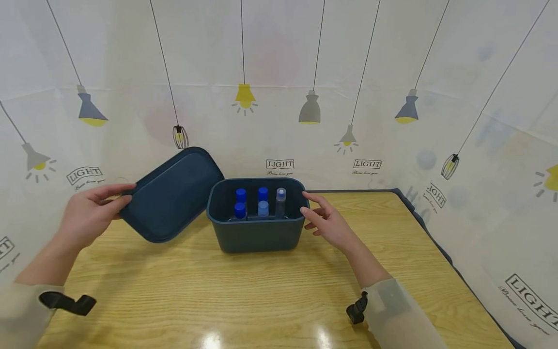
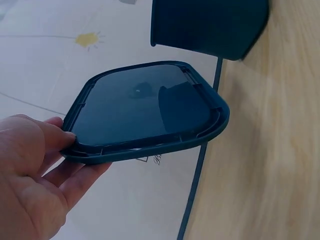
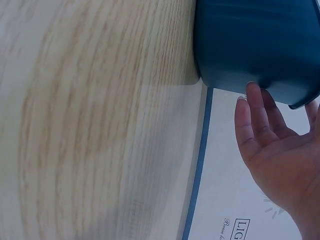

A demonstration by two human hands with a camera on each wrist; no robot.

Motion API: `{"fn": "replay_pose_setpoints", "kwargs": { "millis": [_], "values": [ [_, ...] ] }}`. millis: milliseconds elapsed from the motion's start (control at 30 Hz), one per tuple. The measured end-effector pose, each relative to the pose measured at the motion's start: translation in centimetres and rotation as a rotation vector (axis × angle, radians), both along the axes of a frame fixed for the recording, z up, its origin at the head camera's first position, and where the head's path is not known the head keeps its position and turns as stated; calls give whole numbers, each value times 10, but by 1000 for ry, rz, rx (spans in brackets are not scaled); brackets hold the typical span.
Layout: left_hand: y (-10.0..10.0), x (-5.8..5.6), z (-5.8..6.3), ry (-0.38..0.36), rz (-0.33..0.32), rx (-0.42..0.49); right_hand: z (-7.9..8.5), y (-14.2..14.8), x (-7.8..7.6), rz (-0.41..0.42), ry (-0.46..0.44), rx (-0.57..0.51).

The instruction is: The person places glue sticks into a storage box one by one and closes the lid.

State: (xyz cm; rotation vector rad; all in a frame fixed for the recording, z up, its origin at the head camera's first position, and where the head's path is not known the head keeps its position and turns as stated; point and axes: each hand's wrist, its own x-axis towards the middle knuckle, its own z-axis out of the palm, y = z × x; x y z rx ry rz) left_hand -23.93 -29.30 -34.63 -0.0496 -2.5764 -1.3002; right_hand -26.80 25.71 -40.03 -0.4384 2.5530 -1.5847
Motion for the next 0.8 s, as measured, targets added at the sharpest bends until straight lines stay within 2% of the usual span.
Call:
{"fn": "replay_pose_setpoints", "kwargs": {
  "millis": [233,533,700,800],
  "values": [
    [26,-21,20,62,2,-4,0,-1,0,-9,-3,10],
    [65,-47,40,138,-54,2,3,1,-3,-14,15,57],
    [89,-59,47,194,-95,15,10,4,-4,-16,21,118],
    [101,-66,48,233,-118,-14,17,4,-2,-28,39,140]
  ]
}}
